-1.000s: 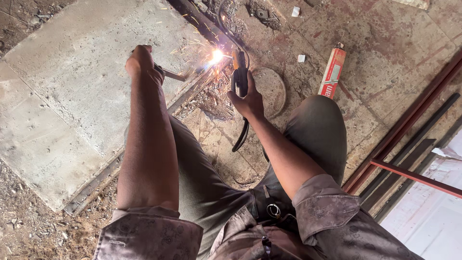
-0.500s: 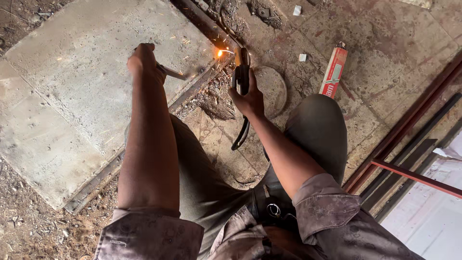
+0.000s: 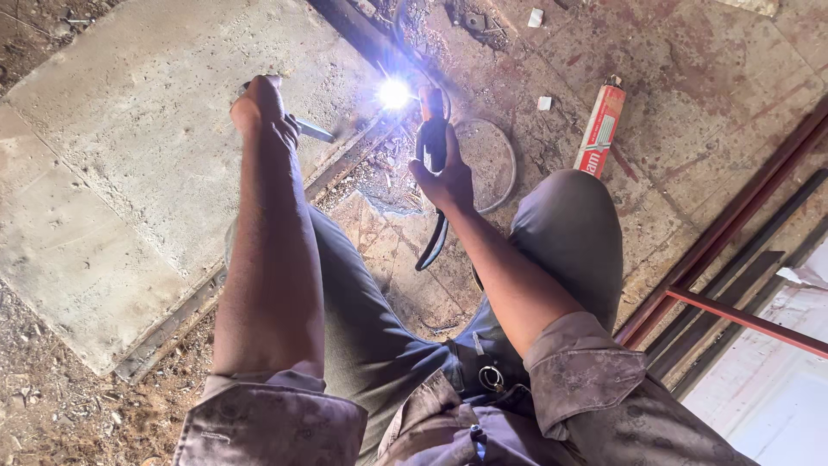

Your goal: The person is welding a metal frame on the floor using a welding torch and a hammer. They are sitting on the floor and using the hammer to adjust the metal frame while welding.

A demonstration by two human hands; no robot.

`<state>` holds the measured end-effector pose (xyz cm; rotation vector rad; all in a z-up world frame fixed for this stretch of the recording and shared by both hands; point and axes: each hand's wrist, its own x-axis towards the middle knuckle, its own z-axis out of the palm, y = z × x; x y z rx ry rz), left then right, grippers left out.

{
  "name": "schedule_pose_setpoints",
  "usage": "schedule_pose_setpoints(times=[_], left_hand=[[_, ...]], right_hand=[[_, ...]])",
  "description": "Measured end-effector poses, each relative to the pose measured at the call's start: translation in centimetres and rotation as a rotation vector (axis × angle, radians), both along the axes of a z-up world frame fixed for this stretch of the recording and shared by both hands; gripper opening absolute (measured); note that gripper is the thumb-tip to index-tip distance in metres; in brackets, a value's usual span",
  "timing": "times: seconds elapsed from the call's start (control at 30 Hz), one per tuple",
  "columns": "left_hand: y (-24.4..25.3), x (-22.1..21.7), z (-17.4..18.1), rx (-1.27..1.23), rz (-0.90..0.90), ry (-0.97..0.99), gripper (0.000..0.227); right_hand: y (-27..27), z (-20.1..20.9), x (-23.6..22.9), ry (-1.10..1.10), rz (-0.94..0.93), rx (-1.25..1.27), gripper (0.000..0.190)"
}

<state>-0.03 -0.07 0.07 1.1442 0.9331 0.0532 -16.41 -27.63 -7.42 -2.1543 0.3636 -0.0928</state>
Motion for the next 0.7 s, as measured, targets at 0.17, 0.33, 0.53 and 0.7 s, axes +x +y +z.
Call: schedule_pose_setpoints(times=[0.17, 0.33, 0.53, 0.7], left_hand=[[0.1, 0.7, -0.5, -0.053, 0.054, -0.053, 0.026], [0.1, 0.7, -1.0, -0.005, 0.045, -0.065, 0.024], [-0.5, 0.5, -0.4, -0.068, 0.03, -0.034, 0.023], [0.0, 0.0, -0.5, 0.056, -0.038, -0.061, 0.022]], right_hand=[[-0.4, -1.6, 0.2, -0.058, -0.016, -0.026, 0.107], [-0.2, -1.1, -0.1, -0.14, 0.007, 0.039, 0.105], [0.3, 2.4, -0.5, 0.199, -0.082, 0.049, 0.108], [1.3, 3.2, -0.9, 0.15, -0.095, 0.098, 0.106]])
